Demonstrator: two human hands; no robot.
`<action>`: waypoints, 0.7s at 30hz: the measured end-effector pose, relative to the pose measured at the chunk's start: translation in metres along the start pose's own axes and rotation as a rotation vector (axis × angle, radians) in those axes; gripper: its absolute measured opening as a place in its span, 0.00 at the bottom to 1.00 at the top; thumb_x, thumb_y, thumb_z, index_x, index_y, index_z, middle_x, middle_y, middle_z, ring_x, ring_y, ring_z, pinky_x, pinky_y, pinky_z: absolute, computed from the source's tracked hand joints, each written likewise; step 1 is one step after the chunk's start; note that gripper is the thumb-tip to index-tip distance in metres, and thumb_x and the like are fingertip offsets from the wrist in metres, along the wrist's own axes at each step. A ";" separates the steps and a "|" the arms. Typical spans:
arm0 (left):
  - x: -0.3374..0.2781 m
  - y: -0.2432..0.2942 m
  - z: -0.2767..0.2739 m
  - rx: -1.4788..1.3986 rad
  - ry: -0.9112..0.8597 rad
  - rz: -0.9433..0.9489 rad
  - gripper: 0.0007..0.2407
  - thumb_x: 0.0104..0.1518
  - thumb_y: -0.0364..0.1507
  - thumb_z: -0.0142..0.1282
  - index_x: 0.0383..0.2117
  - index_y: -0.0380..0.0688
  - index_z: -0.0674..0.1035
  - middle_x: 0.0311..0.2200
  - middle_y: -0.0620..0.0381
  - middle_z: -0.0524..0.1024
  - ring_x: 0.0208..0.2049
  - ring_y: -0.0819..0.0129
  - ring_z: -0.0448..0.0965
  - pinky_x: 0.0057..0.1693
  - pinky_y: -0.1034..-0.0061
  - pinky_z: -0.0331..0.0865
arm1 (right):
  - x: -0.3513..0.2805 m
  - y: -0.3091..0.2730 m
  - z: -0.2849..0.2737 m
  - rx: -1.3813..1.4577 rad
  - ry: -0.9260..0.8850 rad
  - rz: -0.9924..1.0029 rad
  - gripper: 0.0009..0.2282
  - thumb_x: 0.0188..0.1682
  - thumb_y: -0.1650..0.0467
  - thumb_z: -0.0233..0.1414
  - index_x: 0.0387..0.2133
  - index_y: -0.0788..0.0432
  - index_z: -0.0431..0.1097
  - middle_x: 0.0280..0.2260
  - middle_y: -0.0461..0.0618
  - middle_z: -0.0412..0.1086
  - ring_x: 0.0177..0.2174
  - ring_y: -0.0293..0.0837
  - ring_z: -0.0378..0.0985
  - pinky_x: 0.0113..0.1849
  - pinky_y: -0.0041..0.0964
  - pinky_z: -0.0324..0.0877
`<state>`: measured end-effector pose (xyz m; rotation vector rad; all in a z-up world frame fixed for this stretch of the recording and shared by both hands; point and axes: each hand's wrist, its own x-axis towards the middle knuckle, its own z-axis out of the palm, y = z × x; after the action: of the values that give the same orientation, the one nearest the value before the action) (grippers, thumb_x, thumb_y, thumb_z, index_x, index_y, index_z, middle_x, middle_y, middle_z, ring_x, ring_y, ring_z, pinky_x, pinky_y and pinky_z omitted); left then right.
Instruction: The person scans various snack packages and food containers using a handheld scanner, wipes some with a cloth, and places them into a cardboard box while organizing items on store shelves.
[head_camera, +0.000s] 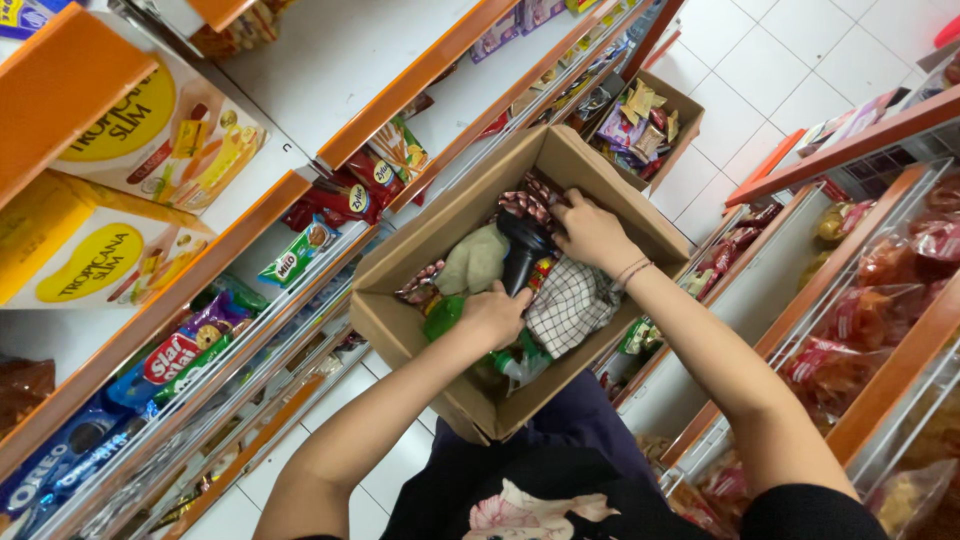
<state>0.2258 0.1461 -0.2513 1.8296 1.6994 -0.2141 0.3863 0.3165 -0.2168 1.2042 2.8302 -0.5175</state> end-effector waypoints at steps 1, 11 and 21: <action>-0.002 0.003 -0.004 0.012 -0.021 -0.028 0.20 0.60 0.37 0.50 0.60 0.59 0.68 0.52 0.35 0.70 0.46 0.43 0.80 0.50 0.51 0.74 | 0.005 0.004 0.002 -0.029 -0.026 -0.032 0.20 0.42 0.66 0.60 0.49 0.58 0.71 0.53 0.61 0.63 0.48 0.60 0.74 0.45 0.52 0.74; -0.006 0.000 -0.040 0.100 0.152 -0.486 0.18 0.56 0.40 0.54 0.49 0.46 0.80 0.62 0.38 0.66 0.59 0.45 0.69 0.56 0.45 0.68 | 0.035 0.031 -0.004 -0.159 -0.352 -0.309 0.16 0.44 0.64 0.60 0.38 0.66 0.75 0.52 0.64 0.65 0.39 0.62 0.79 0.43 0.54 0.76; 0.025 0.090 -0.031 -0.330 0.225 -0.269 0.32 0.42 0.45 0.70 0.48 0.32 0.74 0.49 0.35 0.74 0.51 0.41 0.76 0.54 0.52 0.72 | 0.028 0.037 0.025 -0.361 -0.359 -0.443 0.16 0.49 0.59 0.54 0.27 0.60 0.79 0.34 0.61 0.77 0.34 0.57 0.81 0.37 0.52 0.77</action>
<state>0.3053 0.1858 -0.2104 1.4248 1.9996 0.1623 0.3900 0.3519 -0.2550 0.3795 2.7006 -0.1852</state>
